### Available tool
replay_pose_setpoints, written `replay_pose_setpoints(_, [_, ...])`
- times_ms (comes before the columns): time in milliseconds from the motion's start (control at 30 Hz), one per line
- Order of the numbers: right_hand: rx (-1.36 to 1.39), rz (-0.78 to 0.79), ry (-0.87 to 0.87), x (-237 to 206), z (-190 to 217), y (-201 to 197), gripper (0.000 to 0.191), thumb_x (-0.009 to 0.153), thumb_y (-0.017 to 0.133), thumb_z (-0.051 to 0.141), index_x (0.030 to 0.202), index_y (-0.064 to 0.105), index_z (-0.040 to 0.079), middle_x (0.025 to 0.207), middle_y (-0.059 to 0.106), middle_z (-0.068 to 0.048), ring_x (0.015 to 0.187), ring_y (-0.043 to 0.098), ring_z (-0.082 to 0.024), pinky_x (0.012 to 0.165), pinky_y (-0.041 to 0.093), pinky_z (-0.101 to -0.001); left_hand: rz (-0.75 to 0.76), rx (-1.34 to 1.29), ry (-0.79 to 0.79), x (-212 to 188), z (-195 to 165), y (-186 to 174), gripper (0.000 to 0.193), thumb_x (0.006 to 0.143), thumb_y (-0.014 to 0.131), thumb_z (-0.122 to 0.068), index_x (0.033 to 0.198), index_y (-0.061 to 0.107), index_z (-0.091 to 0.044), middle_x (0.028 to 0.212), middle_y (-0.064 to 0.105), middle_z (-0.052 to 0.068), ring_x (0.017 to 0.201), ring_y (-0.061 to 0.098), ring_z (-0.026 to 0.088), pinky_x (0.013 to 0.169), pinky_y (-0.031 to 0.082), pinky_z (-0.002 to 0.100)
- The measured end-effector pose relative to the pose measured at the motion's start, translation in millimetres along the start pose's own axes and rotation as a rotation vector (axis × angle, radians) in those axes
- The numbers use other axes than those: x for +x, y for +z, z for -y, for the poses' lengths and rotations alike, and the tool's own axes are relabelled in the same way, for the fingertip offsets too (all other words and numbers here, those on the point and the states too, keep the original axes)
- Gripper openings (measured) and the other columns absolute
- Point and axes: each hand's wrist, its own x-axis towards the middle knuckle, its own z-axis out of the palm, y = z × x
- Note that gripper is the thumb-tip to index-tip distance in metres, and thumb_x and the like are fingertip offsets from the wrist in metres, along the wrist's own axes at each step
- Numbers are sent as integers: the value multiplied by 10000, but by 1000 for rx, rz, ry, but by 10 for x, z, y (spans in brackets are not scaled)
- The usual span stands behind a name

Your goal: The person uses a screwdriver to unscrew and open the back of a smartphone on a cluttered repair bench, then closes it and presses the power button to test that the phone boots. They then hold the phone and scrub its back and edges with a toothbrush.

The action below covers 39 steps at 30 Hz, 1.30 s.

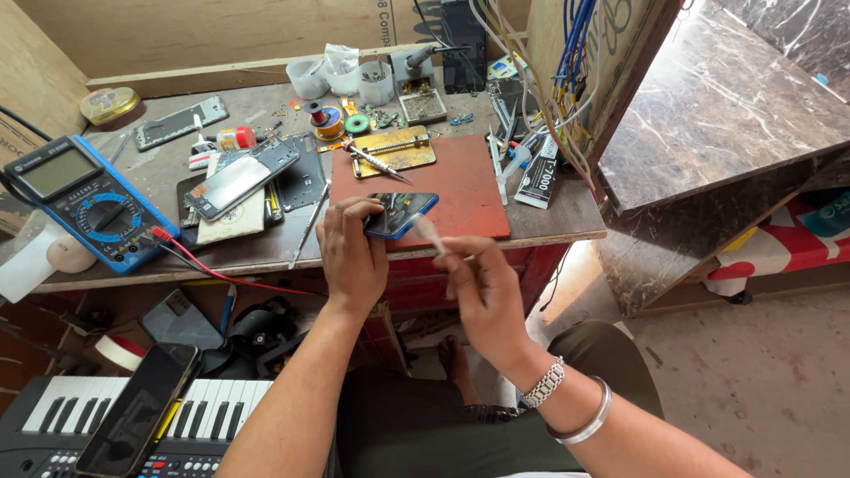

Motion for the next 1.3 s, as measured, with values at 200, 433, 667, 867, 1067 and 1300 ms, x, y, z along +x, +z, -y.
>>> replay_pose_setpoints(200, [79,118,28,-24,29,-28,190,1058,533,77,1228,607,39,924,732,-39,658,561,-57,600,491,-223,-1,6,-17,0,-10,-4,329,879,618,16,1173,534,-107,1198,645,58,1158,574,307,996,384,441])
replay_pose_setpoints(433, [18,85,-56,-45,-31,-9,169,1069,536,62,1223,598,32,952,733,-44,677,566,-57,626,508,-223,-1,-19,-7,2,-13,-18,319,890,651,-19,1170,527,-106,1198,636,60,1152,570,309,982,378,446])
replay_pose_setpoints(667, [-8,76,-111,-26,-4,-10,184,1064,524,63,1230,603,51,939,744,-37,656,577,-52,600,520,-227,-4,5,1,5,-1,-10,302,918,633,1,1177,525,-113,1205,640,50,1157,578,299,992,382,439])
replay_pose_setpoints(867, [-46,110,-58,-36,-31,-12,186,1062,541,60,1230,620,60,910,735,-40,654,585,-61,592,507,-231,-11,8,3,12,2,-14,314,902,629,5,1175,526,-110,1201,639,57,1158,579,304,993,382,442])
replay_pose_setpoints(1067, [-12,83,-57,-27,-86,9,186,1066,535,53,1231,619,50,935,731,-54,677,564,-61,605,502,-230,-10,0,-1,3,-5,-14,308,909,633,2,1175,524,-110,1198,638,58,1152,576,306,995,385,446])
replay_pose_setpoints(1300, [-60,18,-69,30,-112,-25,186,1066,543,49,1237,615,51,925,739,-51,666,580,-58,601,510,-228,0,13,-4,1,9,-11,318,901,633,9,1175,524,-112,1207,632,55,1166,575,301,996,383,447])
